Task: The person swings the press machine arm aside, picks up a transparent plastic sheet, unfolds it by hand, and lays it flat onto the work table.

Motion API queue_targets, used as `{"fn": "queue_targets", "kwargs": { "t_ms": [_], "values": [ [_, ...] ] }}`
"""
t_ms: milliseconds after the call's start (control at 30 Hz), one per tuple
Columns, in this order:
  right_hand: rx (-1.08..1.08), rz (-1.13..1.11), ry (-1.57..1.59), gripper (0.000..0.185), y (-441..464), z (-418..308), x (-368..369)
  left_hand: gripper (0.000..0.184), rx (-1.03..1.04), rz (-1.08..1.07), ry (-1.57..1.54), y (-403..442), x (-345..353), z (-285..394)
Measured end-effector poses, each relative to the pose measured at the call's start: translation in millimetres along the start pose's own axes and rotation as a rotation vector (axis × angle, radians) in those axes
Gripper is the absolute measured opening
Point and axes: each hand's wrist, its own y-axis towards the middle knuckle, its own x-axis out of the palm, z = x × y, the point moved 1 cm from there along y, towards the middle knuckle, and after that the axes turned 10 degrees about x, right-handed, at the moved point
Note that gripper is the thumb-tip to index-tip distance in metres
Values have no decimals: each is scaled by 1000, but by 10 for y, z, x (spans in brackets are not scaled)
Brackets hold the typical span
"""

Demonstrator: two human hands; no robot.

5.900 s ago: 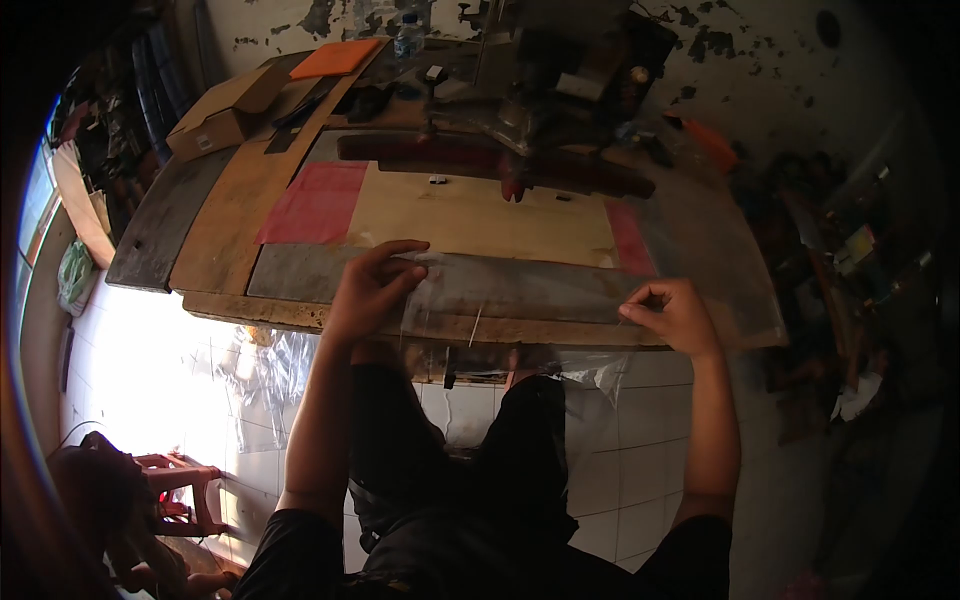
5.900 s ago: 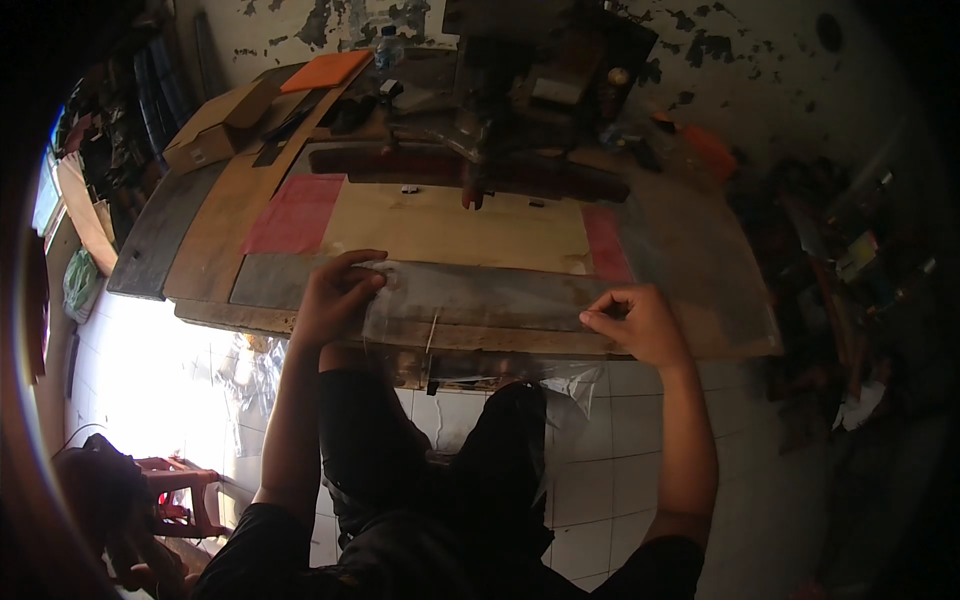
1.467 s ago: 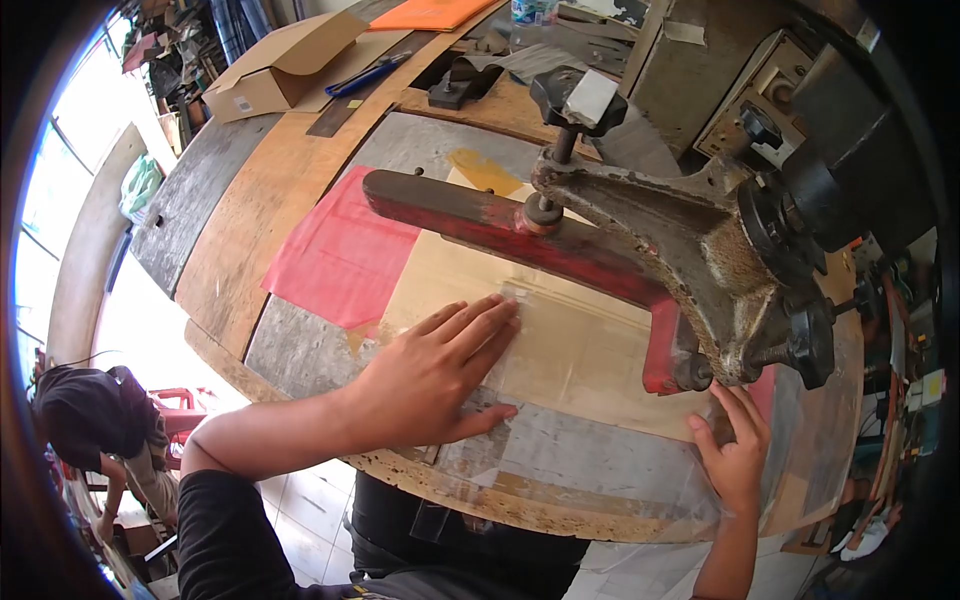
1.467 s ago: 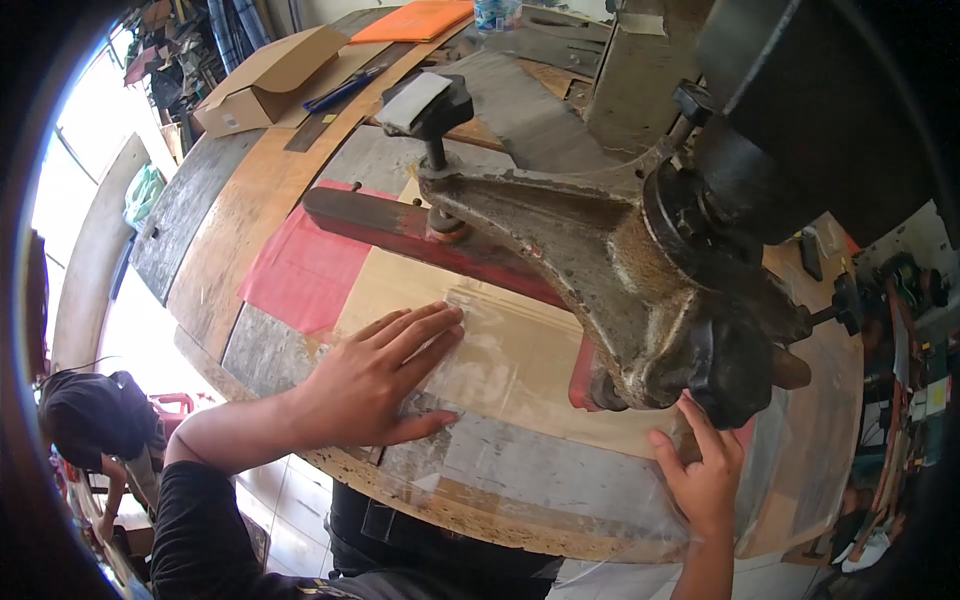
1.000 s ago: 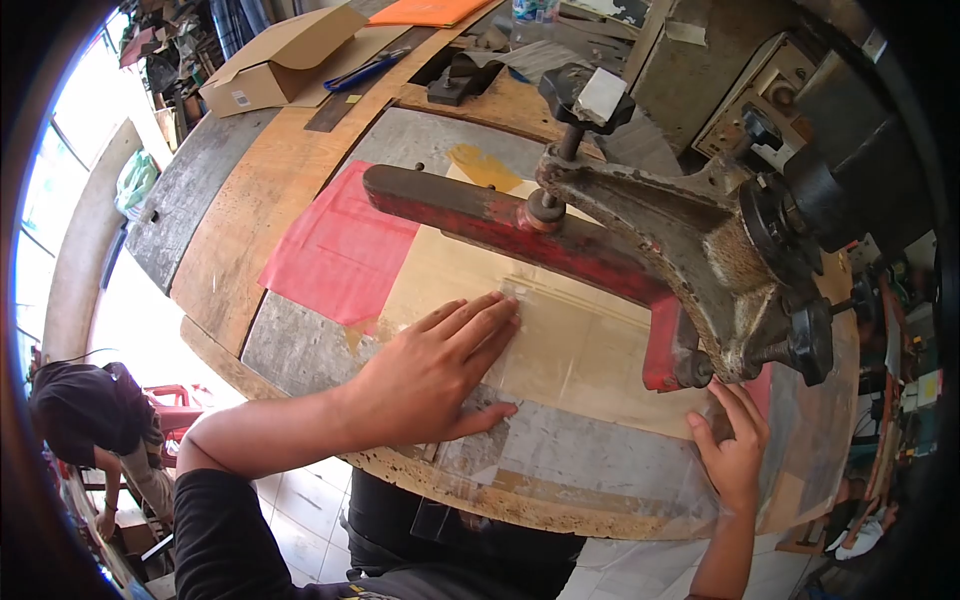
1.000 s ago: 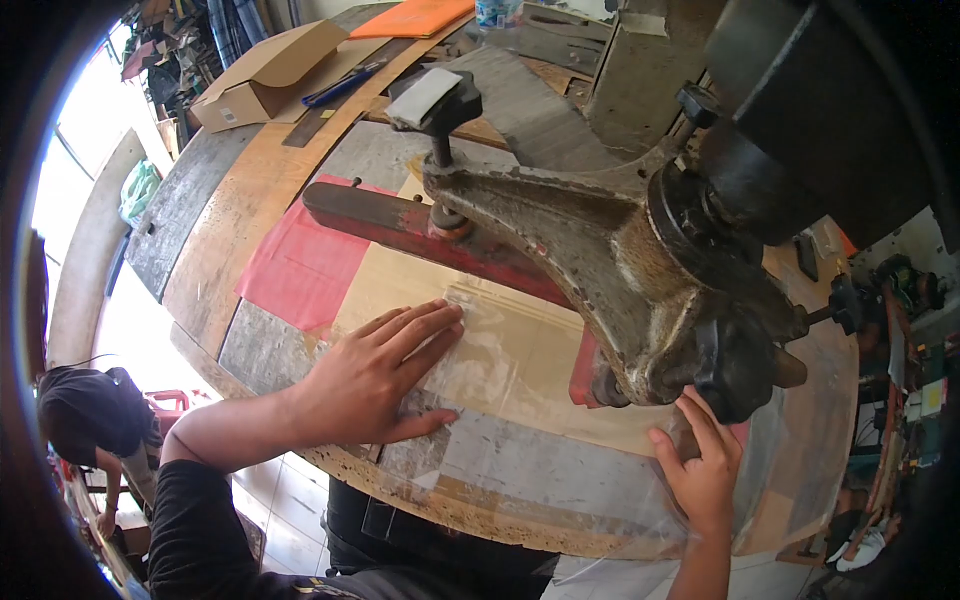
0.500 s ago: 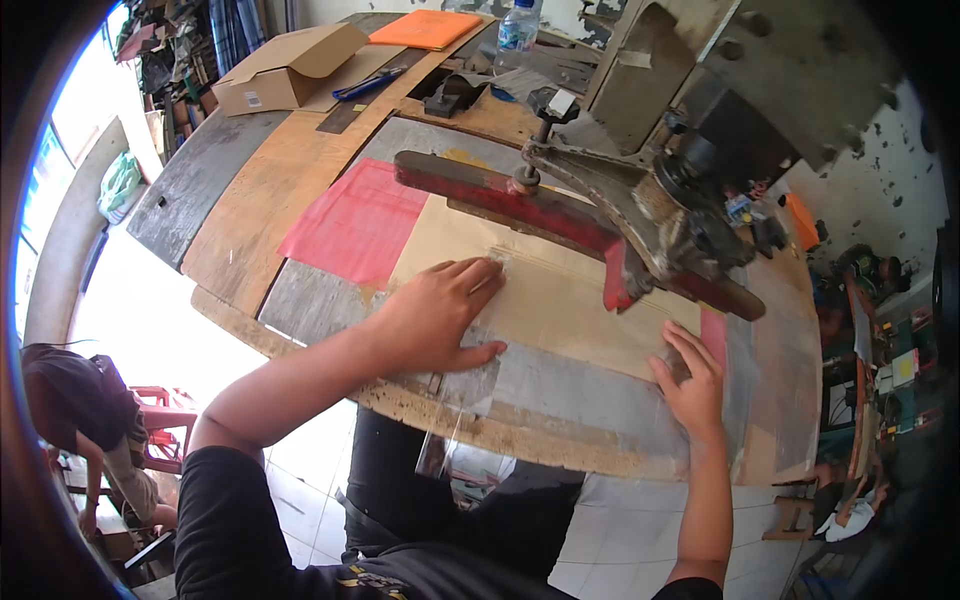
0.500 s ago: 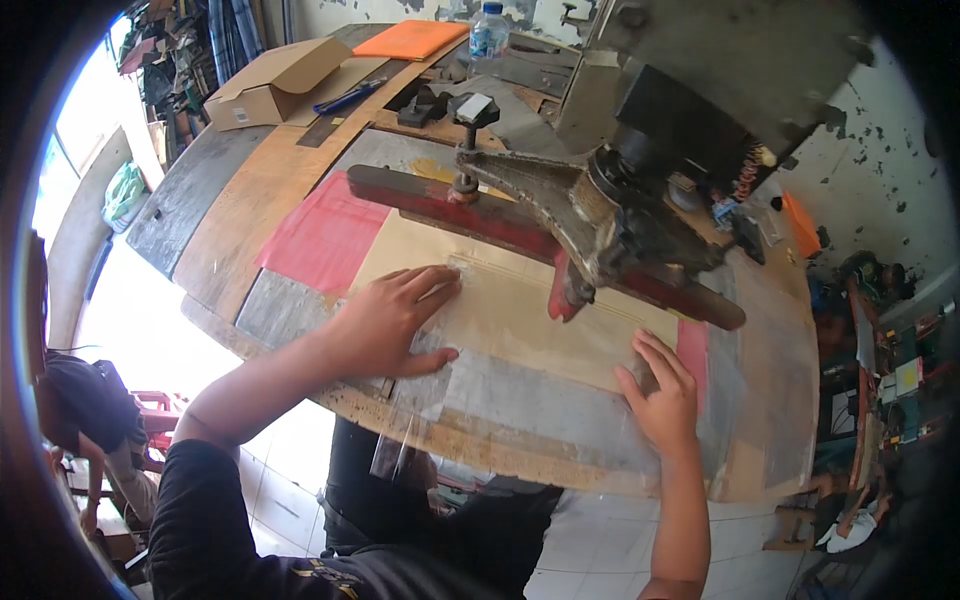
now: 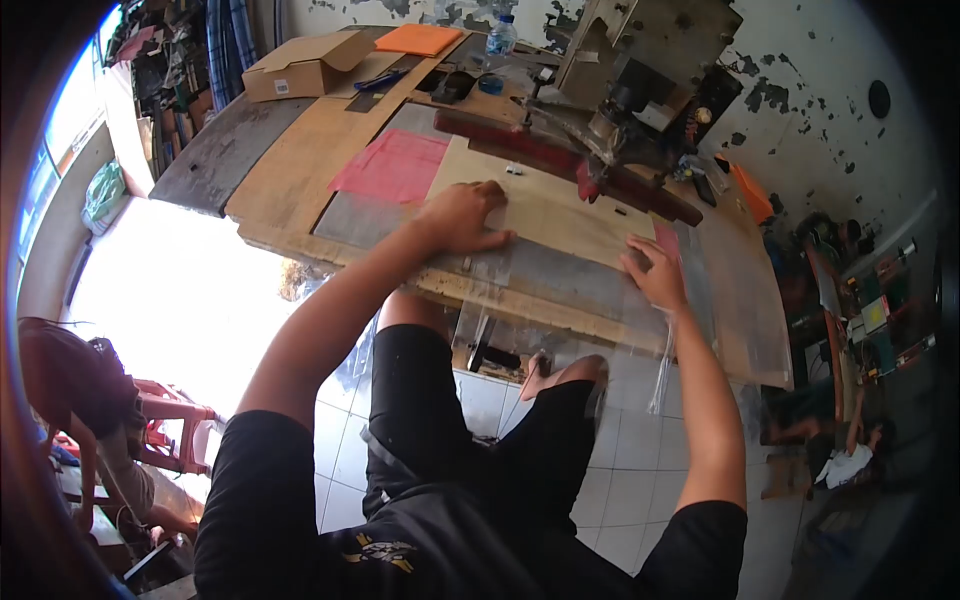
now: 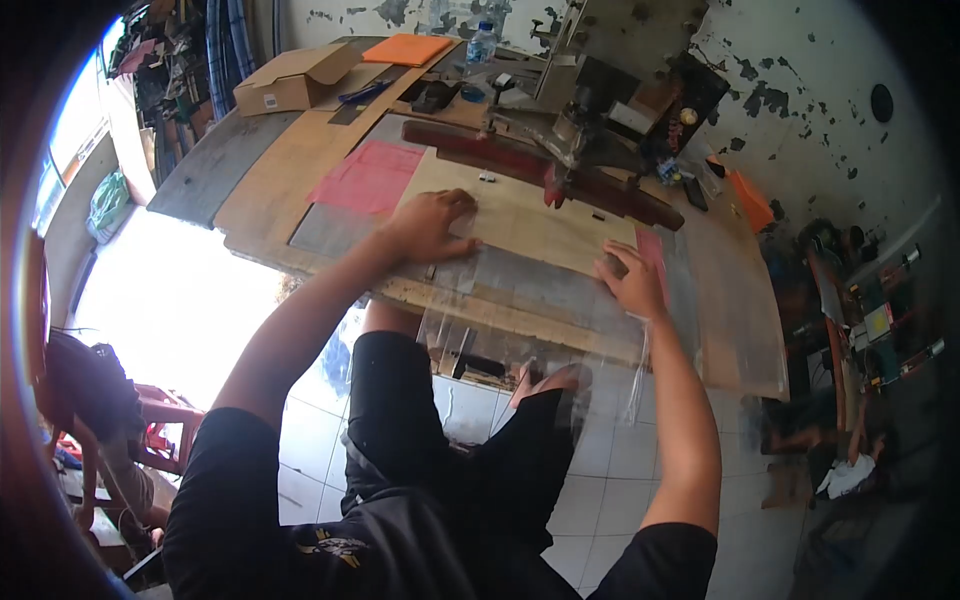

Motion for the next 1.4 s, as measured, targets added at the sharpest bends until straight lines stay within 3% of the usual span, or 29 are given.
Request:
{"fn": "queue_targets", "kwargs": {
  "t_ms": [933,1100,1200,1400],
  "values": [
    [-4,55,-86,35,20,-56,-25,58,19,84,-42,-22,20,-25],
    [-20,50,-36,35,58,2,0,66,28,104,-28,0,35,-59],
    [-17,43,-36,35,48,-25,-36,58,6,74,-6,17,39,-40],
    [-49,54,-69,36,83,2,-16,61,-50,52,-27,22,-8,17]
  ]
}}
